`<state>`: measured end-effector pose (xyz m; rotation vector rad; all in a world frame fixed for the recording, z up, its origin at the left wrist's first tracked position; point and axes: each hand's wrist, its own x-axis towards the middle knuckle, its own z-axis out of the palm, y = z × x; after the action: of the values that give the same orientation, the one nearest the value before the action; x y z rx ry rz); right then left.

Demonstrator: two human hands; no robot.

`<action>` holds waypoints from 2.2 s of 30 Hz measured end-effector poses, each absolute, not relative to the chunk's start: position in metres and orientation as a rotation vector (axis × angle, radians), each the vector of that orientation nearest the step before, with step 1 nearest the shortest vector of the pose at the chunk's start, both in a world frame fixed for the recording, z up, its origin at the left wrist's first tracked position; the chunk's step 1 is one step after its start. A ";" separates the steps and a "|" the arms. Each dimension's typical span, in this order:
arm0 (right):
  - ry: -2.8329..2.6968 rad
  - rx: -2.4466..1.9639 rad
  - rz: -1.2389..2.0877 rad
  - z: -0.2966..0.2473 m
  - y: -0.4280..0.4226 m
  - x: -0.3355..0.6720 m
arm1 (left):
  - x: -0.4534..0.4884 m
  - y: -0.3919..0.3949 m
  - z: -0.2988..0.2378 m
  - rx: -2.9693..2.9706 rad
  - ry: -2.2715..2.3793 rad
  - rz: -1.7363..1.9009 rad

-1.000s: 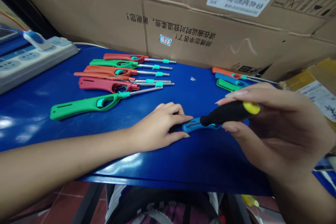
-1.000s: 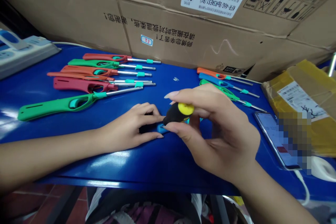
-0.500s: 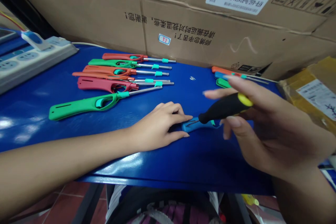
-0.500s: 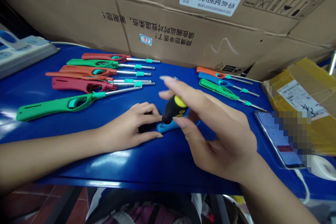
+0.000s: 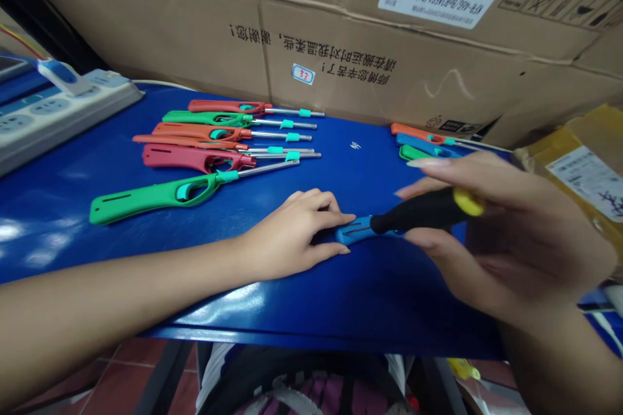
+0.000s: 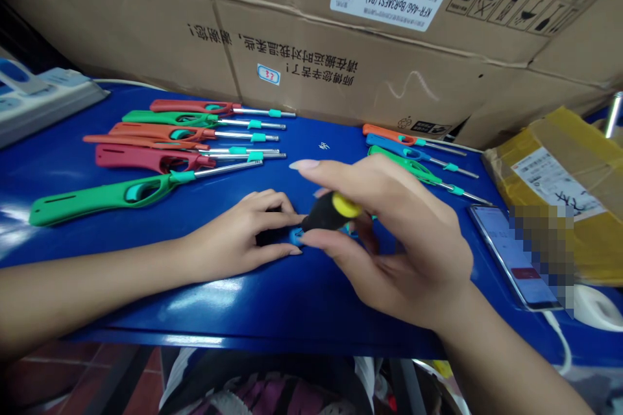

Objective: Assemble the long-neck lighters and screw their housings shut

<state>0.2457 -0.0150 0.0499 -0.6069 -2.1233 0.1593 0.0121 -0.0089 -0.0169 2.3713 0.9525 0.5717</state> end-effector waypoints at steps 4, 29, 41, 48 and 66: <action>-2.138 -0.643 -0.026 0.049 -0.011 0.244 | 0.011 -0.009 -0.017 2.371 0.950 0.573; -2.090 -0.583 0.004 0.047 -0.011 0.239 | 0.013 -0.007 -0.018 2.361 0.958 0.583; -2.040 -0.632 -0.018 0.040 -0.008 0.246 | 0.013 -0.008 -0.019 2.366 0.954 0.588; -2.087 -0.517 0.267 0.043 -0.008 0.242 | 0.013 -0.008 -0.020 2.365 0.948 0.595; -2.273 -0.659 0.005 0.057 -0.023 0.236 | 0.012 -0.009 -0.022 2.386 0.953 0.622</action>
<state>0.2364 -0.0235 0.0570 -0.6586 -2.2730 0.0054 0.0125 -0.0090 -0.0222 2.3861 0.9535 0.6216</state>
